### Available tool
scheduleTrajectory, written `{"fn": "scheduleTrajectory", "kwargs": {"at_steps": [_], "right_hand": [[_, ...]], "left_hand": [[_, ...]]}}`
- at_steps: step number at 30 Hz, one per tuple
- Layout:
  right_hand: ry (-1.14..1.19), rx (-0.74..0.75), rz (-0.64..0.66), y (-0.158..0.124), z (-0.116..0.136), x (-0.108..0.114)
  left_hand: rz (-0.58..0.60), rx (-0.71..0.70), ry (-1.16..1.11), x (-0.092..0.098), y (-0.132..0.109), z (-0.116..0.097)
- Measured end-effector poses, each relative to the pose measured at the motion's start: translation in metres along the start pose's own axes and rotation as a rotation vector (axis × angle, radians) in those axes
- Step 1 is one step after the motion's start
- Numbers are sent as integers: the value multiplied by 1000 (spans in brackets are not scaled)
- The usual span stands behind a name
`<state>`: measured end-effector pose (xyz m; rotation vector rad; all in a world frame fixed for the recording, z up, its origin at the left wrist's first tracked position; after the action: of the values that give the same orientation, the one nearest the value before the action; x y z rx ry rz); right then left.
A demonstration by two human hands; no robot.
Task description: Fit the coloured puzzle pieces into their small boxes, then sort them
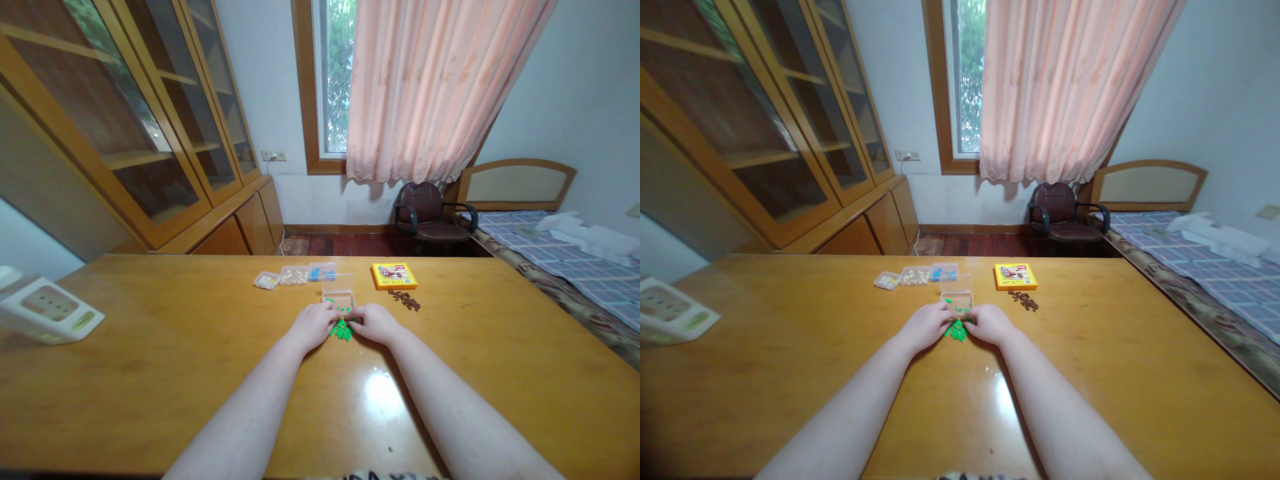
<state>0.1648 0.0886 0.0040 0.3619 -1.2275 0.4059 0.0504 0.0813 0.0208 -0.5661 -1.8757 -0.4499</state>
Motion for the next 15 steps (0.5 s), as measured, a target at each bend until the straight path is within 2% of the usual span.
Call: {"fn": "scheduleTrajectory", "kwargs": {"at_steps": [7, 15], "right_hand": [[-103, -1, 22, 1, 4, 0], [-163, -25, 19, 1, 4, 0]], "left_hand": [[24, 30, 28, -5, 1, 5], [13, 48, 56, 0, 1, 4]]}}
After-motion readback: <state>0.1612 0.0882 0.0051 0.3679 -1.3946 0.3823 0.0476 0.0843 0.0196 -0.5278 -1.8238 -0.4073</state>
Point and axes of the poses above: each hand's wrist, its own y-axis towards the middle knuckle, its own x-axis out of the back of the hand, z = x × y, the point moved 8 cm from there along y, towards the middle knuckle, and after that the axes turned 8 degrees about -y, right-handed, at the moved point
